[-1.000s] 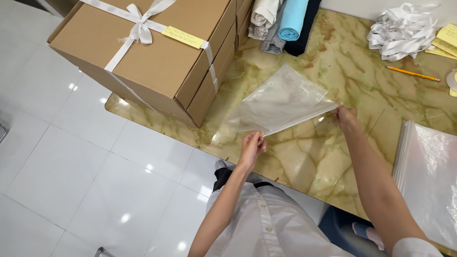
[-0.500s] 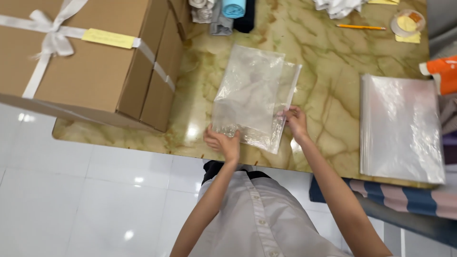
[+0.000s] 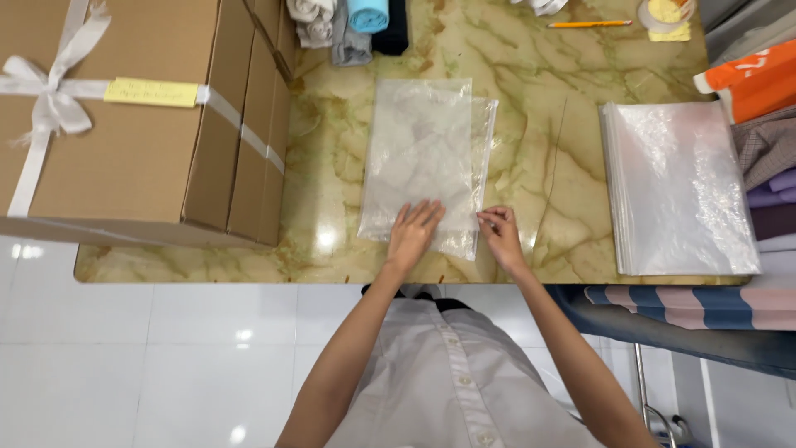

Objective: The person packs a blue rolled item into a cardboard box, closes it, and stacks it. They then wrap a similar item in bubble wrap and place it on a stack. Later, they remove a yellow note and untie a white ribbon from a box, then open another box to remove a blue and white item.

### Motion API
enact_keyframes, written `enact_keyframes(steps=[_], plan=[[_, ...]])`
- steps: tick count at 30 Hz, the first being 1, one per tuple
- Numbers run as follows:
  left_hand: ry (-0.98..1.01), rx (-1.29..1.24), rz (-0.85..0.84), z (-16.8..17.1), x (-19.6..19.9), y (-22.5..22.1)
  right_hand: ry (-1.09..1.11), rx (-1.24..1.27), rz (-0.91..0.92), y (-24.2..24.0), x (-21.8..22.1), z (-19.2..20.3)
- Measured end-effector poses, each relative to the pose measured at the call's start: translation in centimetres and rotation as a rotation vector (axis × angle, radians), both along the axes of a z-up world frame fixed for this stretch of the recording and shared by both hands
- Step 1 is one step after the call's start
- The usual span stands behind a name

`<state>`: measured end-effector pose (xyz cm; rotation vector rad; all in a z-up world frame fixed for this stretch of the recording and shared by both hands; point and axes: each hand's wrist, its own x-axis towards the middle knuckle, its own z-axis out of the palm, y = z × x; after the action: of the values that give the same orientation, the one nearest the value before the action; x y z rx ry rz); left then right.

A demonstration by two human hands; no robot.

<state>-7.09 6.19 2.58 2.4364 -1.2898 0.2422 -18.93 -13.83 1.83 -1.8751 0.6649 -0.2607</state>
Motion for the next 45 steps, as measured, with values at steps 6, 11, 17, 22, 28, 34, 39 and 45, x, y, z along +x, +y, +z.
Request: enact_keyframes(steps=[6, 11, 17, 22, 28, 34, 39, 45], plan=[[0.090, -0.049, -0.186, -0.5, -1.3, 1.1, 0.090, 0.037, -0.082, -1.0, 1.5, -2.2], [0.088, 0.062, -0.189, 0.0, -0.8, 2.6, 0.272, -0.334, -0.125, 0.8, 2.4, -2.6], [0.111, 0.235, -0.031, 1.9, 2.4, 6.0, 0.261, -0.414, -0.215, 3.5, 2.8, 0.4], [0.166, 0.259, 0.037, 1.3, 3.9, 8.7, 0.186, -0.552, -0.244, 5.0, 2.8, 1.3], [0.231, 0.204, 0.077, 1.9, 4.3, 10.8, 0.136, -0.751, -0.076, 6.0, 2.6, 3.4], [0.204, 0.180, 0.034, 2.5, 5.9, 13.3, 0.154, -0.810, 0.013, 5.5, 2.0, 1.8], [0.031, 0.039, 0.099, 1.8, 7.3, 9.5, 0.261, -0.813, 0.139, 4.4, 1.8, 2.2], [0.260, 0.162, 0.011, 2.0, 4.2, -0.7, 0.433, -0.807, 0.325, 4.0, 1.2, 3.3]])
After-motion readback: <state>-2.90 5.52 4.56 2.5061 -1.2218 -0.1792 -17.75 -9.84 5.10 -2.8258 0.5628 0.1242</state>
